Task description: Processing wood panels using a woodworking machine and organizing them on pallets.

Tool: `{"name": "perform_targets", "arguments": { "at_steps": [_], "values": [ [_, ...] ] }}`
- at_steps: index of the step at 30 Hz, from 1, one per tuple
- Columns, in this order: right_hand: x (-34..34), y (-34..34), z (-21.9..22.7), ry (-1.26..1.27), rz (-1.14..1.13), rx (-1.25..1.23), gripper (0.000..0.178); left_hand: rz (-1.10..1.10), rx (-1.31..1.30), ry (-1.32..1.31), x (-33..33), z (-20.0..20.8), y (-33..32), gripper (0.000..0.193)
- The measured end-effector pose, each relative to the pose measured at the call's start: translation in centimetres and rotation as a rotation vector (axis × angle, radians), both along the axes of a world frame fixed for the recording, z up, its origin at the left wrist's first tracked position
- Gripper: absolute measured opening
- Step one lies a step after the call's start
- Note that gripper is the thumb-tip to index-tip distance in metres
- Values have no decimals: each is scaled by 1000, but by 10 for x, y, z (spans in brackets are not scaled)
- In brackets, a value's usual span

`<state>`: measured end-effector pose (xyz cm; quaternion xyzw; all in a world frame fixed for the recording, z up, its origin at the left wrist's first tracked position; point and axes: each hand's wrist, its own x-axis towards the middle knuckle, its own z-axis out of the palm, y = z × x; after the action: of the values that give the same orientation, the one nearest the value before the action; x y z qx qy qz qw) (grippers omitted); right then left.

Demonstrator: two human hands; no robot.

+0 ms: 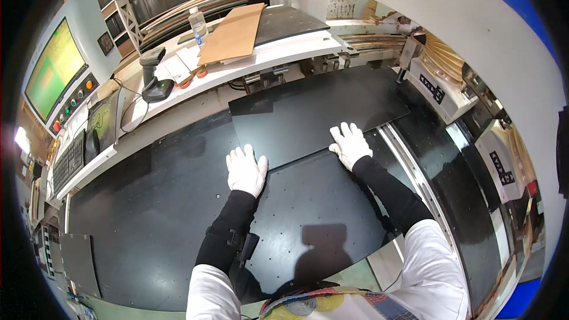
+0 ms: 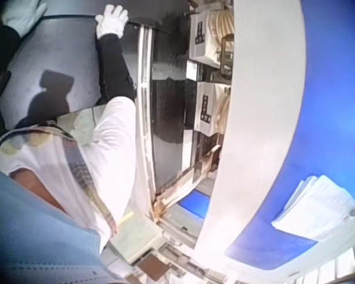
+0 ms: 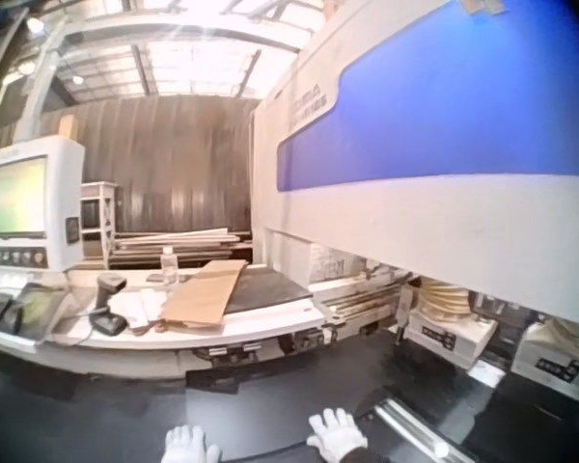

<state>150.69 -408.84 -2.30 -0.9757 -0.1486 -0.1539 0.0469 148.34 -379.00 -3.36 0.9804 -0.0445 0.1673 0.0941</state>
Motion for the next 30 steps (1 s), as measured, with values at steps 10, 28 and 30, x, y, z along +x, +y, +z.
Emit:
{"name": "perform_targets", "arguments": {
  "at_steps": [10, 28, 30],
  "values": [
    [28, -13, -3, -30, 38, -25, 43, -41, 25, -84, 25, -8, -5, 56],
    [57, -86, -18, 33, 33, -52, 53, -44, -8, -68, 50, -12, -61, 60],
    [57, -85, -16, 71, 19, -27, 53, -55, -82, -73, 51, -10, -60, 57]
  ]
}}
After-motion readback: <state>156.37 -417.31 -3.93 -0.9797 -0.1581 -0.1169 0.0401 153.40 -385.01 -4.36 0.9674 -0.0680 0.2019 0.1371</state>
